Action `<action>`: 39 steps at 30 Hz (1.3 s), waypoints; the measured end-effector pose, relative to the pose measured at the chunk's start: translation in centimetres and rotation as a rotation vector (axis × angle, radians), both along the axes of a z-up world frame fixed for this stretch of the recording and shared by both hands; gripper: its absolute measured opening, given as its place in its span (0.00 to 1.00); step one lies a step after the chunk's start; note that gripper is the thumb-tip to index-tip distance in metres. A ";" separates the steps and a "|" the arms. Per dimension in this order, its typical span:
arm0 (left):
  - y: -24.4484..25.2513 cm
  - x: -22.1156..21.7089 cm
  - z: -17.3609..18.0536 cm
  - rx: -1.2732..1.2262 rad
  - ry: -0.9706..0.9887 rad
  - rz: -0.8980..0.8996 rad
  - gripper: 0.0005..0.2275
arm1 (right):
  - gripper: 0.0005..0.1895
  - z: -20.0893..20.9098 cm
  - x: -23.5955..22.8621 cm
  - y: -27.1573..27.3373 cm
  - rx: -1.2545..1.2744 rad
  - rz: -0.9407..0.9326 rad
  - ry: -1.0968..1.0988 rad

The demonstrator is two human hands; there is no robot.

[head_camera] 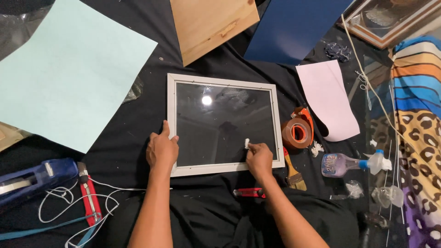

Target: The person is preparing a picture frame by cleaning the glass with a cloth, brushing out debris from the frame, and then inserting a blue backing board.

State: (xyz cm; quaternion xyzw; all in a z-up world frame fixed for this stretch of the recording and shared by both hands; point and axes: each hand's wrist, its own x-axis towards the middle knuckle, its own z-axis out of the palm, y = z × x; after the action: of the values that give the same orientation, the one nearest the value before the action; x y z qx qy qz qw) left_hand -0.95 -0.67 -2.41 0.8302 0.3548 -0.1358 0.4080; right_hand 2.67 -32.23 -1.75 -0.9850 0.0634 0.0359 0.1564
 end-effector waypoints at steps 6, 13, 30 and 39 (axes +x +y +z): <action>-0.1 0.2 -1.9 0.063 0.014 -0.011 0.28 | 0.12 -0.5 -0.3 4.5 0.092 0.087 0.025; 0.3 0.7 -2.2 0.056 0.016 -0.010 0.27 | 0.08 -2.4 -5.9 16.8 0.161 0.548 -0.106; -0.1 -1.0 -3.7 0.095 -0.288 -0.006 0.26 | 0.08 -4.4 1.1 3.9 -0.049 -0.020 -0.129; 0.0 0.8 -5.6 0.147 0.091 -0.082 0.29 | 0.02 -2.4 -1.0 16.3 0.080 0.501 -0.214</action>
State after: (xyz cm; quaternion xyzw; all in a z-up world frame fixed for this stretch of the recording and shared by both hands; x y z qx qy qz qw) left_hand -0.11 -0.63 -7.97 0.8647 0.3477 -0.1635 0.3236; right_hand 1.63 -15.91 -4.12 -0.9612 -0.2006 -0.0281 0.1873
